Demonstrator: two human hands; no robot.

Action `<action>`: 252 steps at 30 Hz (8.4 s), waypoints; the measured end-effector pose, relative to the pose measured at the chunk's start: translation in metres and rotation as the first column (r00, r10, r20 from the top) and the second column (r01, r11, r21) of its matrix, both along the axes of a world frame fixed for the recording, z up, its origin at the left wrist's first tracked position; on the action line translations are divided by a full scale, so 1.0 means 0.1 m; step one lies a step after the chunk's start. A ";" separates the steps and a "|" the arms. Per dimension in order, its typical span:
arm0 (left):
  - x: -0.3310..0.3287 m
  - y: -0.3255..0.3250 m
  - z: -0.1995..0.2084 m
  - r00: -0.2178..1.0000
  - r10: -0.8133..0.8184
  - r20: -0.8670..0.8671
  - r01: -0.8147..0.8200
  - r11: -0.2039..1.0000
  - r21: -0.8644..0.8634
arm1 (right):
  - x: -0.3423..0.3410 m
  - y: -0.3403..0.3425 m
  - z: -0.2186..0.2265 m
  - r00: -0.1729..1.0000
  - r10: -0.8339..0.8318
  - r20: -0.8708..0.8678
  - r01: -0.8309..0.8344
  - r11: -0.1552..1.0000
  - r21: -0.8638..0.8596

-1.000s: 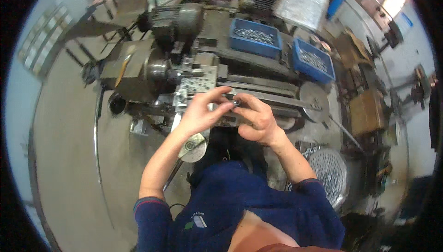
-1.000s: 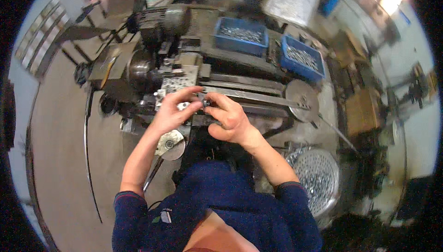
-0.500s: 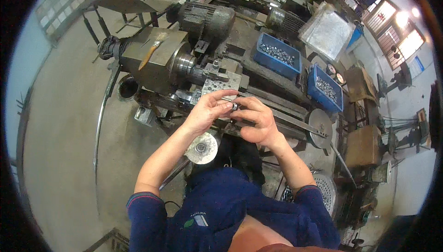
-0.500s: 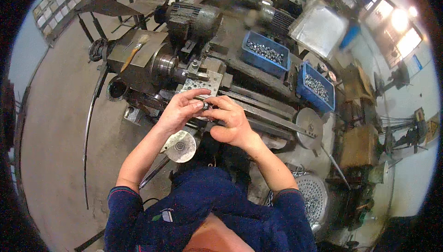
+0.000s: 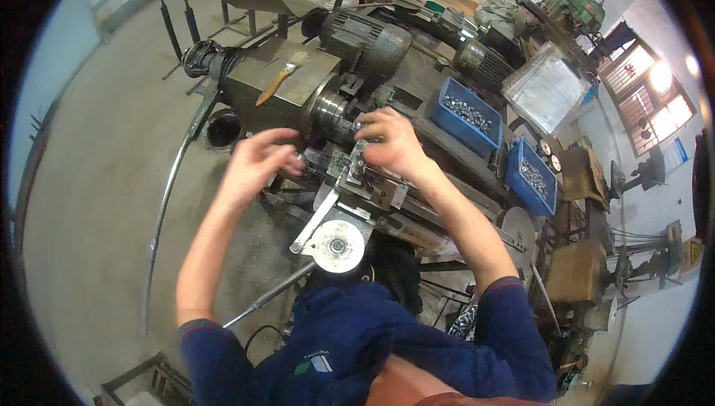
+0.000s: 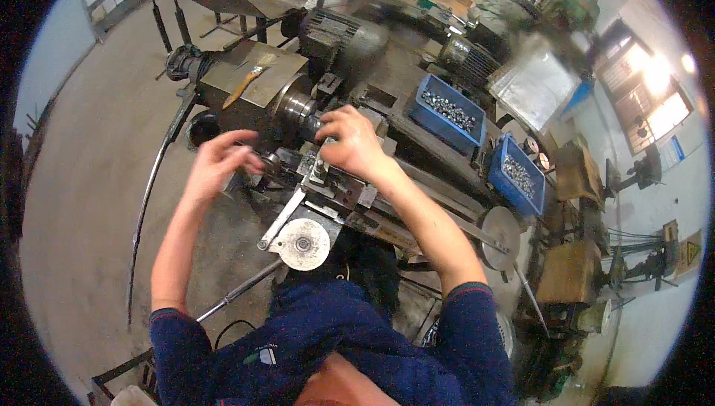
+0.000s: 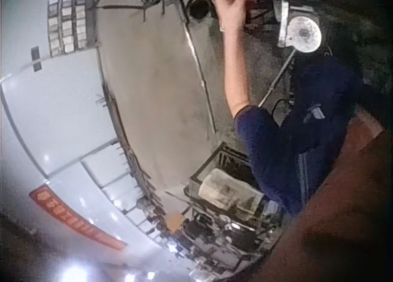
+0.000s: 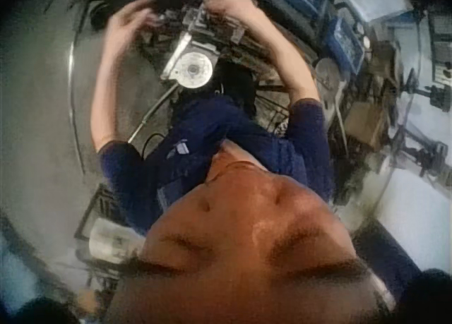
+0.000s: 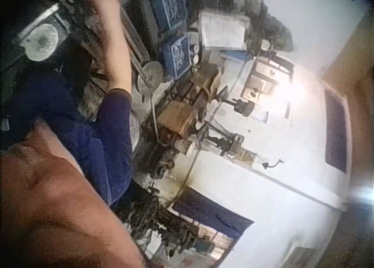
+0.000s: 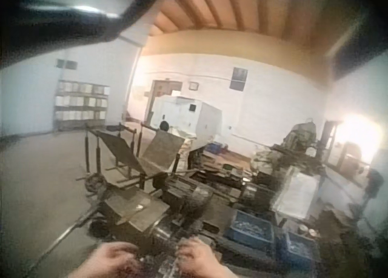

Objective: The person operates a metal lathe to machine small metal parts. They repeatedly pick up a small metal piece, place it into the lathe chuck, operate the machine controls, and then remove the finished part to place it on a perforated tray.

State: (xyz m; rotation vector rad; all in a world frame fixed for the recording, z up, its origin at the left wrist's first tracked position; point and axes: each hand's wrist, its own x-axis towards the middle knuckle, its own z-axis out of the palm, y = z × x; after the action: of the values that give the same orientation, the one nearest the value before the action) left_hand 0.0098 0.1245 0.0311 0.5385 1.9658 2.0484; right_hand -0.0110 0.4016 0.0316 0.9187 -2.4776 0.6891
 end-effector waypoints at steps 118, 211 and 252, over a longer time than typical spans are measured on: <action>1.47 -0.07 -1.33 0.925 -0.095 0.367 0.367 0.463 -0.807 | 3.91 5.13 -1.52 -0.386 -0.914 -0.125 0.613 -0.355 0.706; -0.32 -2.52 -1.10 0.928 0.341 0.148 -0.223 0.829 -0.514 | 2.89 3.17 -0.70 0.277 -0.863 0.424 0.960 0.266 -0.086; 0.34 0.60 0.23 0.953 -0.150 -0.265 0.014 0.891 -0.454 | 2.77 1.56 -0.48 0.828 -0.542 0.144 0.554 0.748 -0.365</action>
State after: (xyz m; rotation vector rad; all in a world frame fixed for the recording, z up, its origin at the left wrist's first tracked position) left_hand 0.0436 0.1846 0.0544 0.8361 2.4355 1.4485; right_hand 0.2660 0.5579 -0.0161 0.0086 -2.3190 0.9306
